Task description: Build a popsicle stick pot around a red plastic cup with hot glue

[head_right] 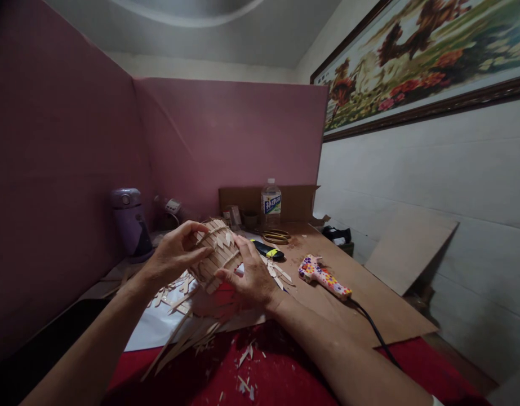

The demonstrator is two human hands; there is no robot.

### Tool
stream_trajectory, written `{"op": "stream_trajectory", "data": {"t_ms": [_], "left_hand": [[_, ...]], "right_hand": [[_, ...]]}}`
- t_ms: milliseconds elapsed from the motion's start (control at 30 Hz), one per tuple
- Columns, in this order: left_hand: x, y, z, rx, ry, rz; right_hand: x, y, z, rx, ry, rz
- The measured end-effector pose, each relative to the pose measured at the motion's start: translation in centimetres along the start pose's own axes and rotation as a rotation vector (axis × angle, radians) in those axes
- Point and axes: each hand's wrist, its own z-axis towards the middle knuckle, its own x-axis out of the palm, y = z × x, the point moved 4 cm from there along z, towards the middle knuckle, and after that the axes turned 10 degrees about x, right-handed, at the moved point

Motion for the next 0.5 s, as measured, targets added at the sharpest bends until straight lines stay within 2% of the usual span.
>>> {"op": "stream_trajectory", "data": {"t_ms": [133, 300, 500], "left_hand": [[0.0, 0.3, 0.0, -0.014, 0.004, -0.022], [-0.1, 0.3, 0.0, -0.021, 0.003, -0.019], [0.2, -0.4, 0.0, 0.005, -0.002, 0.016]], "right_hand": [[0.1, 0.0, -0.2, -0.029, -0.034, -0.03], [-0.7, 1.1, -0.9, -0.176, -0.179, -0.121], [-0.9, 2.5, -1.5, -0.331, -0.175, -0.233]]}}
